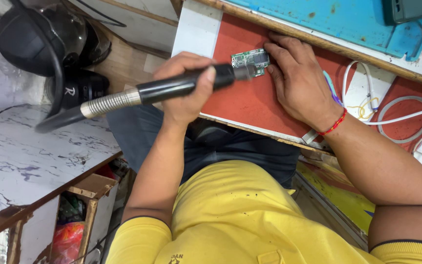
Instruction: The person uses a hot air gun to apply heat to a small circuit board placed on a red mat. They hold the board steady with one hand while directing the hot air with the other, occasionally adjusting the board's position.
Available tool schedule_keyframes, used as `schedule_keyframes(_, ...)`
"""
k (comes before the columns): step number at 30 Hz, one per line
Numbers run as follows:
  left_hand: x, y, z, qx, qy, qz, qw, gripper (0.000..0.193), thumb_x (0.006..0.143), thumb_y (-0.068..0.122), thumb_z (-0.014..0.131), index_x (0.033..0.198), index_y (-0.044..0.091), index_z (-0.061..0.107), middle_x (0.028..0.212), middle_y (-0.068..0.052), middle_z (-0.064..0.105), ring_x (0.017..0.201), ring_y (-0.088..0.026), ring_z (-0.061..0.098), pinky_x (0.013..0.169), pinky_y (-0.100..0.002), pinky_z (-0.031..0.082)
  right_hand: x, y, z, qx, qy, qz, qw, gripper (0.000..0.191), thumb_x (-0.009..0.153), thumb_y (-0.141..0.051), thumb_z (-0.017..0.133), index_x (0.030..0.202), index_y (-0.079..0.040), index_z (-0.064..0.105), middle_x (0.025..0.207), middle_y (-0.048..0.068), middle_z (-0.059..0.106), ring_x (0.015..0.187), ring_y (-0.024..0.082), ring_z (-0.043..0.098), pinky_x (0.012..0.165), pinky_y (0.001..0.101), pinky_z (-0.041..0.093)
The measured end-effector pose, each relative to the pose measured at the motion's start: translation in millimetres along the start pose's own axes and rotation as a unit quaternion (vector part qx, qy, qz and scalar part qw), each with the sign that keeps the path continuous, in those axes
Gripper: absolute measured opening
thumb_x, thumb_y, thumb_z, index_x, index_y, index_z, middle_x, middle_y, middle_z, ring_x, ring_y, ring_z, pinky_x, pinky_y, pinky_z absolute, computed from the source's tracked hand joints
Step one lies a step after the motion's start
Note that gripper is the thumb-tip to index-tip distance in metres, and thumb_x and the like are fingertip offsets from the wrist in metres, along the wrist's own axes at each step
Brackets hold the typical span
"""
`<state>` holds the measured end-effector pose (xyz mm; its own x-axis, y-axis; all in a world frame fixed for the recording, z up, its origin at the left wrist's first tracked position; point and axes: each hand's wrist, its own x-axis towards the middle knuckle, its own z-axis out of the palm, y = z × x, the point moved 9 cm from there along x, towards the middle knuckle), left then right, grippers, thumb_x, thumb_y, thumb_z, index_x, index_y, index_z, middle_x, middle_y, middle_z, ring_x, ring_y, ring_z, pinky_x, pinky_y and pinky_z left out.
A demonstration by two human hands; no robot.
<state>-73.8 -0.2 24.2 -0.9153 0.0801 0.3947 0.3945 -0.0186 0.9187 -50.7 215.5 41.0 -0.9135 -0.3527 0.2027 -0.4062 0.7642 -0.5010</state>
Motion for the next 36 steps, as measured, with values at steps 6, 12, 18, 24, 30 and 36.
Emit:
schedule_keyframes(6,-0.1,1.1,-0.8,0.011,-0.001,0.000,1.000,0.017,0.098,0.017,0.077,0.103,0.002,0.071,0.102,-0.010,0.075,0.088,-0.017,0.072,0.083,-0.029,0.058,2.0,-1.0,0.1,-0.003,-0.002,0.000,1.000,0.040,0.099,-0.001,0.069,0.138,0.003,0.060,0.142,0.021,0.057,0.127,0.042,0.055,0.109,0.0467,0.047)
schedule_keyframes(12,-0.6,1.6,-1.1,0.007,0.000,-0.002,1.000,0.018,0.099,0.017,0.077,0.105,0.001,0.071,0.104,-0.011,0.075,0.090,-0.018,0.073,0.086,-0.029,0.058,1.7,-1.6,1.0,-0.010,-0.002,-0.003,1.000,0.040,0.100,-0.001,0.068,0.140,0.002,0.059,0.144,0.021,0.056,0.128,0.042,0.055,0.111,0.0470,0.047)
schedule_keyframes(18,-0.2,-3.9,-5.7,0.006,0.022,-0.028,0.999,0.019,0.098,0.018,0.076,0.106,0.001,0.072,0.104,-0.011,0.075,0.092,-0.017,0.073,0.086,-0.028,0.058,0.8,-0.6,3.0,-0.006,-0.008,-0.004,1.000,0.042,0.100,-0.002,0.069,0.140,0.002,0.060,0.145,0.021,0.055,0.128,0.042,0.054,0.111,0.0472,0.047)
schedule_keyframes(24,-0.8,-9.5,-7.1,-0.016,0.035,-0.054,0.998,0.021,0.098,0.020,0.077,0.105,0.001,0.072,0.102,-0.011,0.074,0.089,-0.016,0.072,0.082,-0.026,0.058,0.3,-0.2,4.3,-0.011,-0.012,-0.003,1.000,0.042,0.100,-0.003,0.071,0.141,0.001,0.061,0.146,0.020,0.055,0.129,0.041,0.054,0.111,0.0467,0.047)
schedule_keyframes(30,0.6,-6.8,-6.7,-0.008,0.023,-0.029,0.999,0.023,0.099,0.021,0.077,0.106,0.000,0.072,0.105,-0.012,0.075,0.091,-0.017,0.074,0.085,-0.028,0.059,0.9,-1.1,5.0,-0.012,-0.013,0.001,1.000,0.042,0.100,-0.003,0.071,0.141,0.000,0.061,0.146,0.020,0.055,0.129,0.041,0.055,0.111,0.0459,0.047)
schedule_keyframes(36,1.1,-4.4,-7.8,0.000,0.030,-0.026,0.999,0.020,0.098,0.020,0.076,0.103,0.001,0.071,0.103,-0.012,0.075,0.091,-0.017,0.074,0.085,-0.028,0.060,0.9,-2.1,4.2,-0.011,-0.014,-0.001,1.000,0.042,0.101,-0.003,0.070,0.141,0.000,0.061,0.146,0.020,0.055,0.129,0.041,0.055,0.110,0.0460,0.048)
